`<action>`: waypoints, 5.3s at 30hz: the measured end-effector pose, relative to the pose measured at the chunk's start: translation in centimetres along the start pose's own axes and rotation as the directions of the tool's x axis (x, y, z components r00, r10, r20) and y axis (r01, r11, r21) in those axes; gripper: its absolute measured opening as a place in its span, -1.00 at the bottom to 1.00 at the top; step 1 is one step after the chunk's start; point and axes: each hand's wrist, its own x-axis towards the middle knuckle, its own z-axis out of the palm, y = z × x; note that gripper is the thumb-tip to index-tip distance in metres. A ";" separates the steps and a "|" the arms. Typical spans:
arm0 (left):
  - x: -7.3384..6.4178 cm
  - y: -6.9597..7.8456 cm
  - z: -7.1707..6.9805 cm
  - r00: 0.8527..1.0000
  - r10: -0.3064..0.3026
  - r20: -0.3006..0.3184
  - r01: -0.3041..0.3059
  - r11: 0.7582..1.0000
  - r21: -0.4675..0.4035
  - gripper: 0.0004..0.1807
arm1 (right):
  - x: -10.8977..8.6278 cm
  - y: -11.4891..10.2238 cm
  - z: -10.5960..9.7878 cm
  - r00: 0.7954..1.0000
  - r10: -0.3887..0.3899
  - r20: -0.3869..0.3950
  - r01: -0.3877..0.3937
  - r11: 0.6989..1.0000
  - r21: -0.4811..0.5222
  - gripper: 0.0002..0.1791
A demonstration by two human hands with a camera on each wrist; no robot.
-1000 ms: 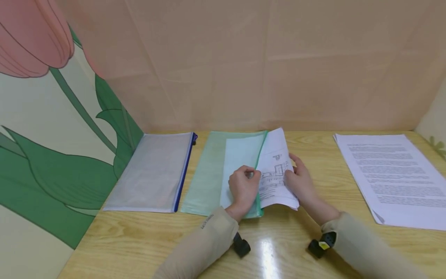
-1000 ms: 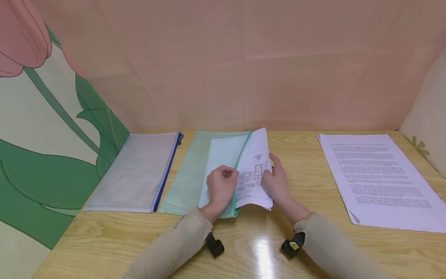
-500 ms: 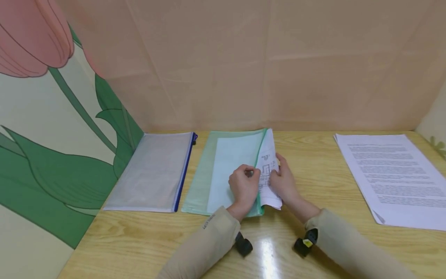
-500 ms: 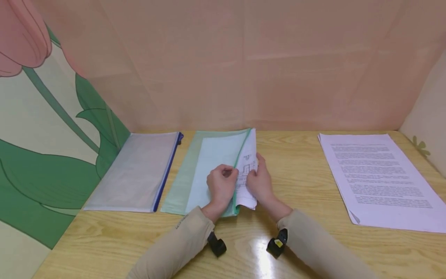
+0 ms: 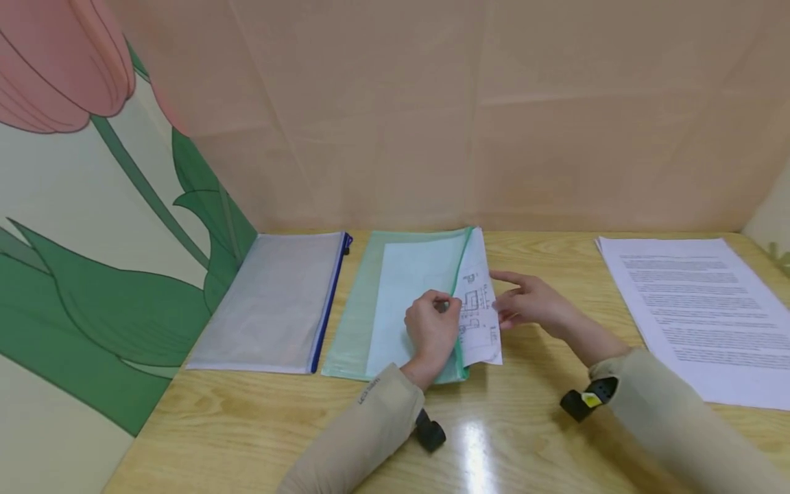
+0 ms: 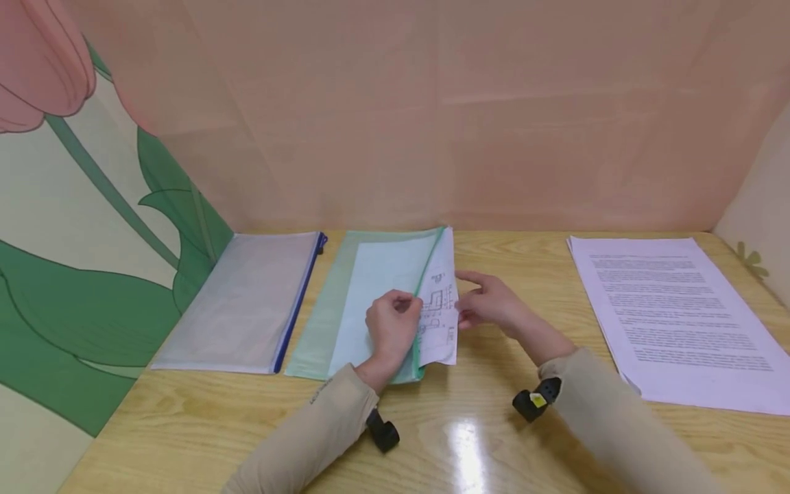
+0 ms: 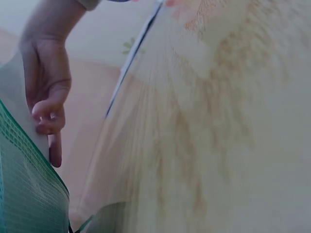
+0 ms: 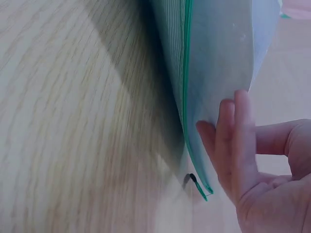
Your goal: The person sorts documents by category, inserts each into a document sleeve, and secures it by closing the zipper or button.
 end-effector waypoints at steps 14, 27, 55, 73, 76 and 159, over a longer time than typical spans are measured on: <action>0.0 -0.1 0.0 1.000 0.015 0.019 -0.015 1.000 -0.002 -0.97 | 0.0 0.3 1.8 0.999 0.023 -0.023 -0.021 0.995 0.096 -0.18; 0.1 -0.3 0.1 0.998 0.047 -0.038 -0.047 0.999 0.004 -0.93 | 1.1 0.1 4.6 0.992 0.032 -0.125 -0.025 0.998 0.059 -0.19; 0.6 -0.7 1.1 0.990 0.018 -0.136 -0.035 0.991 -0.125 -0.93 | 2.6 0.8 7.5 0.958 -0.024 -0.286 0.025 1.000 0.000 -0.29; 0.2 -0.8 1.5 0.998 0.010 -0.062 -0.011 1.000 -0.019 -0.93 | 2.4 1.7 3.6 0.999 0.025 -0.034 -0.020 0.988 0.153 -0.45; 0.0 -0.6 1.3 1.000 0.006 0.016 -0.006 0.999 0.046 -0.89 | 2.5 1.8 3.1 0.999 0.024 -0.021 -0.021 0.991 0.136 -0.48; 13.1 -0.6 6.3 0.791 -0.080 0.606 -0.497 0.494 0.713 -0.38 | 16.5 1.7 -5.0 0.944 0.107 -0.312 0.098 0.813 0.575 -0.77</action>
